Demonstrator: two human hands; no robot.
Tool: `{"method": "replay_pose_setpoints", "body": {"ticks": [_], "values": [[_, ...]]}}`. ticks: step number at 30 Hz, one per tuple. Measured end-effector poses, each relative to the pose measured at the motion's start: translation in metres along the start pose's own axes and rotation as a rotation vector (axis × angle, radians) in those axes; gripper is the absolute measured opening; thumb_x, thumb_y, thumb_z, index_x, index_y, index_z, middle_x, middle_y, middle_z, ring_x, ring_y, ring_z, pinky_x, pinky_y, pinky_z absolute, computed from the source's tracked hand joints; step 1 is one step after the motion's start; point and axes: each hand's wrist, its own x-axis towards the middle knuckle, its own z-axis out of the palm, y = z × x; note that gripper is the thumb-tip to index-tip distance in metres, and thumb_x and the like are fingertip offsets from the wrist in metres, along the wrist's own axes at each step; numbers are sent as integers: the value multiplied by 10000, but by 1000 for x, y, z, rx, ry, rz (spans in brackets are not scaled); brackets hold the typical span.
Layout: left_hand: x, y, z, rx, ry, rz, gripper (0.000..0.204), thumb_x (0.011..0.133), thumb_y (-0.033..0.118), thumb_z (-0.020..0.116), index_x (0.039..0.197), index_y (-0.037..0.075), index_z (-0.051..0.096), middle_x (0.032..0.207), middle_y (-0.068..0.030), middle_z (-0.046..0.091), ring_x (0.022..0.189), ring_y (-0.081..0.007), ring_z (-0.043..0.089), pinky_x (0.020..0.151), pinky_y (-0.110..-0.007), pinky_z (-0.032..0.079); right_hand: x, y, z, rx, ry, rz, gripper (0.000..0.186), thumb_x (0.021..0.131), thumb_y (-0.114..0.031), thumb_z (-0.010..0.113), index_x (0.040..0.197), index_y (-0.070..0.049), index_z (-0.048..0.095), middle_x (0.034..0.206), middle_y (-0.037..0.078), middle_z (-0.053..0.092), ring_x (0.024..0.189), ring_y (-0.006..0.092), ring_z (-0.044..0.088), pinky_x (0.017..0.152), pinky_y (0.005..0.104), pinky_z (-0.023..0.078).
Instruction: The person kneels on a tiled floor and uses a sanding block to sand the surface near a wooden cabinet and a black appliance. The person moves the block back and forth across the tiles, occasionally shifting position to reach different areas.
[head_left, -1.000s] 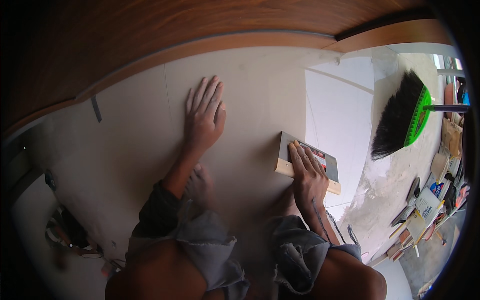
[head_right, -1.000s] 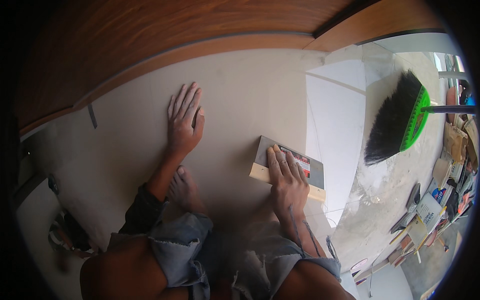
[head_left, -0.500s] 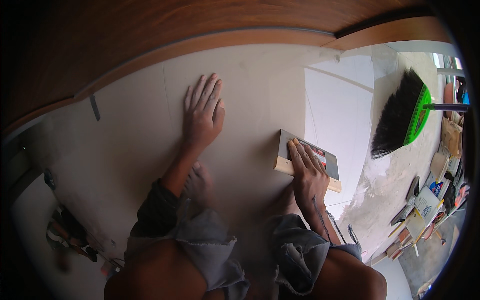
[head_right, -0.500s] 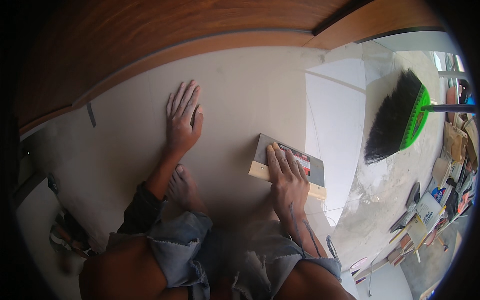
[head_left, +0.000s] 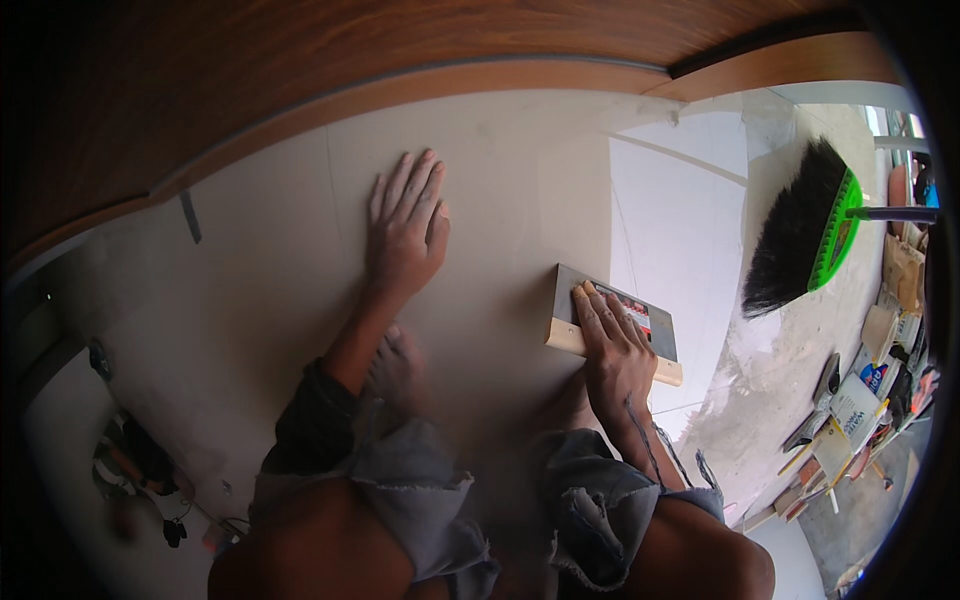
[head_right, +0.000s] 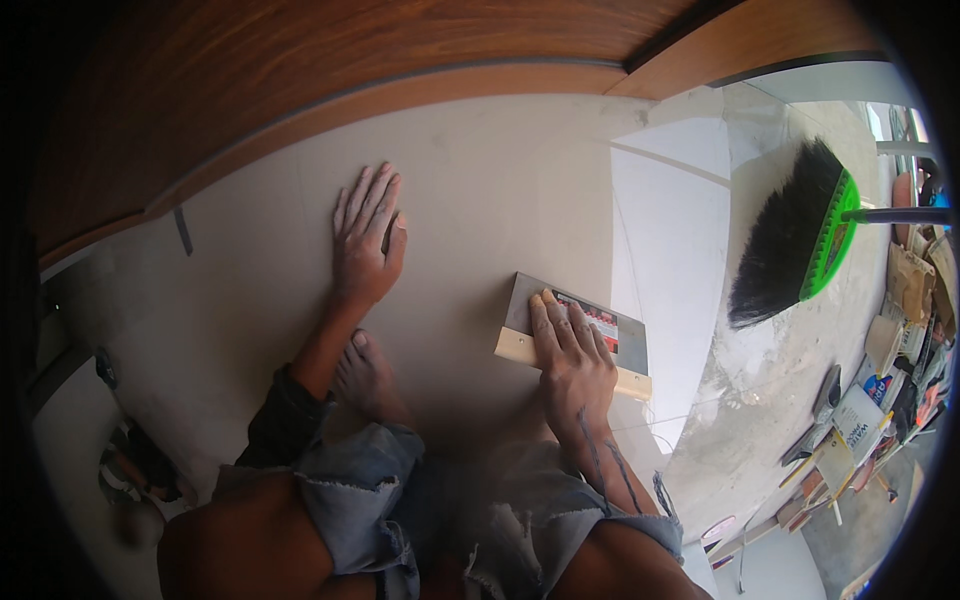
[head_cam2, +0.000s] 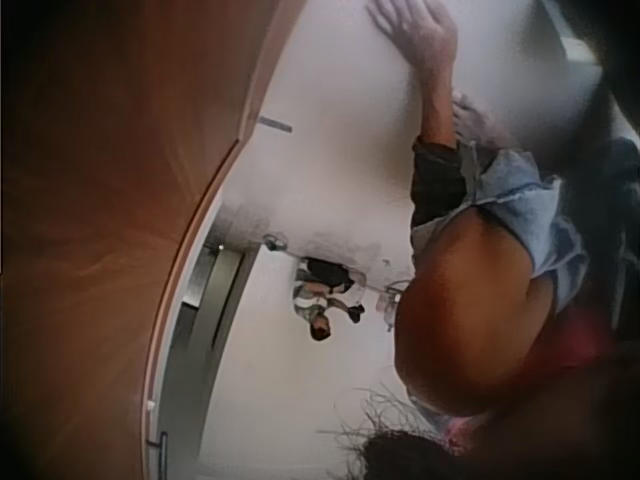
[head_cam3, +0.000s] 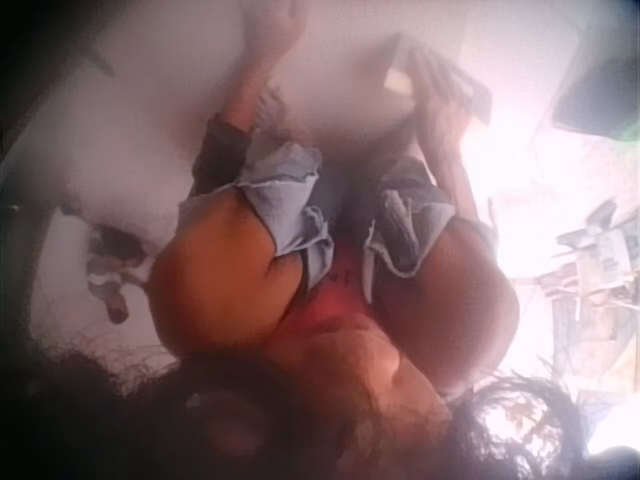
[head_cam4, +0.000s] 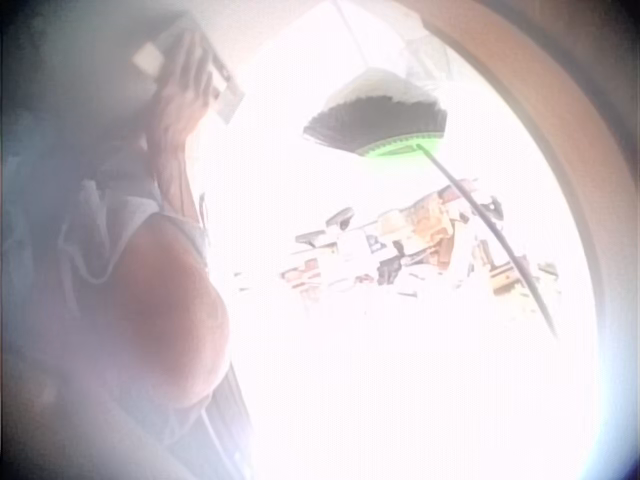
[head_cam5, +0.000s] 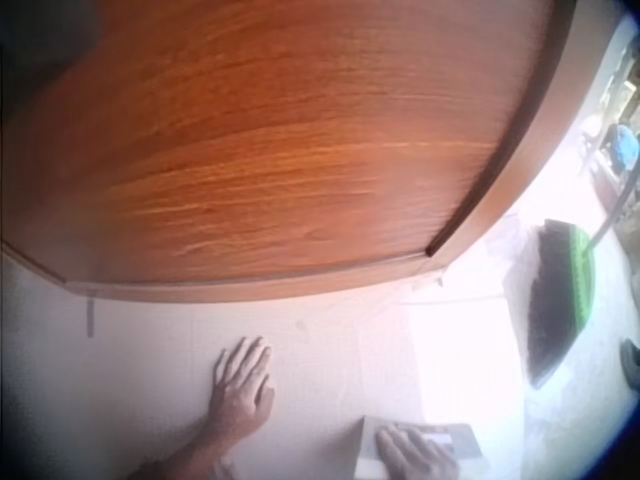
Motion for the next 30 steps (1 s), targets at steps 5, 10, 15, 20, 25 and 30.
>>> {"method": "replay_pose_setpoints", "body": {"ticks": [5,10,15,20,25,30], "values": [[-1,0,0,0,-2,1,534,1094,170,563,1617,64,568,1716,-111,523,1632,-350,414,1331,-592,251,1,0,2,0,1,15,564,1004,-11,587,1559,-109,625,1564,90,669,1429,374,643,1180,484,536],[-1,1,-5,-34,-3,12,528,1102,164,541,1611,23,561,1706,-160,521,1633,-380,401,1338,-583,252,7,1,2,9,-16,9,551,1015,-32,589,1564,-61,600,1601,134,624,1410,442,638,1182,521,533],[-4,-11,-2,-583,252,-135,582,1153,260,447,1644,-53,452,1702,-256,469,1621,-406,391,1339,-546,279,11,-66,47,-165,-86,-313,595,1001,-73,616,1579,38,527,1656,225,533,1423,535,589,1146,550,558],[-16,-24,6,-1058,580,-370,656,1192,377,369,1657,-85,385,1677,-313,451,1556,-439,468,1308,-560,347,133,-71,23,-152,60,-225,618,983,-114,684,1551,69,524,1600,269,570,1282,567,665,1045,625,579],[-30,-72,8,-1194,803,-712,722,1165,566,404,1490,-61,560,1196,-242,740,1013,-327,741,947,-436,619,134,-100,42,-295,-24,-380,670,969,-67,672,1598,60,479,1619,287,543,1281,525,667,1063,532,600],[-45,-81,-3,-951,708,-719,751,1165,627,384,1458,-36,580,1119,-193,732,948,-276,719,849,-402,589,155,-128,53,-258,77,-239,643,979,-83,670,1576,84,498,1596,322,552,1256,555,685,987,623,621]]}}
